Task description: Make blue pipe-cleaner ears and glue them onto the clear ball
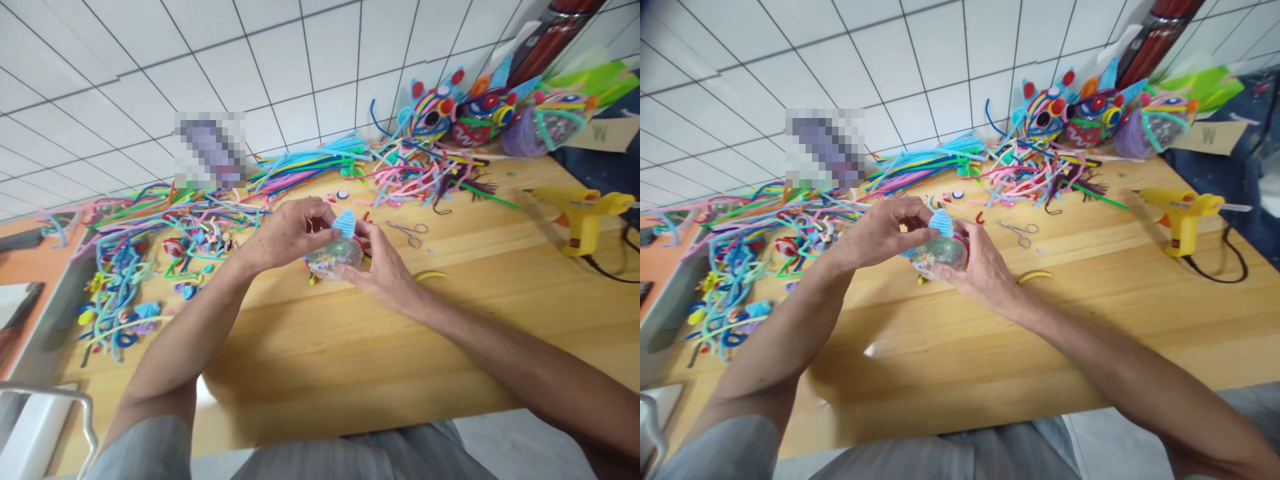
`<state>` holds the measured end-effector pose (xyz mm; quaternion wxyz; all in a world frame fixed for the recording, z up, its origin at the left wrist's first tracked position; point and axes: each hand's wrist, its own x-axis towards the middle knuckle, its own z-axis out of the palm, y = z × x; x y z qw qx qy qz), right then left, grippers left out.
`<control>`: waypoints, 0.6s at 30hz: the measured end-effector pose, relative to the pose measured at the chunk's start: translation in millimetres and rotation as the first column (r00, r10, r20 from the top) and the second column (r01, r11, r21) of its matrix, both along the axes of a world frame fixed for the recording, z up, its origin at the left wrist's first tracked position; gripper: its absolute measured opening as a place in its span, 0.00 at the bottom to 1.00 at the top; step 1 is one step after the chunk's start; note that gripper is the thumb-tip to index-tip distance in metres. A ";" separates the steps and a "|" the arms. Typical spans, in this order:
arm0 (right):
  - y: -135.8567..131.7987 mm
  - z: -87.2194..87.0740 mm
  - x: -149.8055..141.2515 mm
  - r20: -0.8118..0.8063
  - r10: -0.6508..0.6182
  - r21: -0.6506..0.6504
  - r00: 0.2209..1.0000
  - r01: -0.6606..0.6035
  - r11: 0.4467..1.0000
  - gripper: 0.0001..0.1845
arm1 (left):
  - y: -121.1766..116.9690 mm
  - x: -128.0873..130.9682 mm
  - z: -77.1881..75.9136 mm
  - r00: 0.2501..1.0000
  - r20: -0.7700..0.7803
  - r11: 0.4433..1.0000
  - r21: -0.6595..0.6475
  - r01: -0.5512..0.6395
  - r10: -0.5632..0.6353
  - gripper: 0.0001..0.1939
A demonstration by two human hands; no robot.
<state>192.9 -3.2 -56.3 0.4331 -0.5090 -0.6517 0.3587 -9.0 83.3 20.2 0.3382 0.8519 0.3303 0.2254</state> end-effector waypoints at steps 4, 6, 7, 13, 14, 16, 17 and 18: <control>0.8 -0.9 1.0 0.005 0.006 0.000 1.000 -0.006 1.000 0.41 | -2.2 -2.5 -2.4 0.998 0.059 0.998 -0.068 -0.005 0.009 0.07; 0.5 -1.9 1.4 0.011 0.007 0.002 1.000 -0.007 1.000 0.40 | -3.2 -1.9 -2.0 0.998 0.069 0.997 -0.078 0.004 0.001 0.09; 0.3 -2.5 1.5 0.017 0.008 0.002 1.000 -0.008 1.000 0.40 | -3.5 -1.1 -1.8 0.998 0.070 0.998 -0.070 0.009 -0.004 0.10; -0.8 -5.4 1.3 0.035 0.006 0.015 0.999 -0.007 1.000 0.40 | -6.3 3.3 -3.8 0.996 0.087 0.999 0.049 0.012 -0.016 0.06; -1.0 -5.5 1.0 0.034 0.007 0.018 0.999 -0.008 1.000 0.41 | -6.9 3.5 -4.7 0.994 0.112 0.999 0.045 0.002 -0.007 0.07; -1.7 -5.5 0.3 0.038 0.003 0.026 0.999 -0.004 1.000 0.41 | -7.7 3.5 -6.8 0.983 0.184 1.000 0.006 -0.019 0.018 0.09; -2.2 -5.4 0.0 0.045 -0.001 0.029 0.999 0.000 1.000 0.41 | -7.6 3.4 -8.0 0.974 0.225 0.999 -0.025 -0.028 0.033 0.11; -2.9 -5.4 -0.3 0.053 -0.005 0.030 0.999 0.003 1.000 0.42 | -7.0 3.2 -9.3 0.963 0.265 0.997 -0.062 -0.034 0.049 0.13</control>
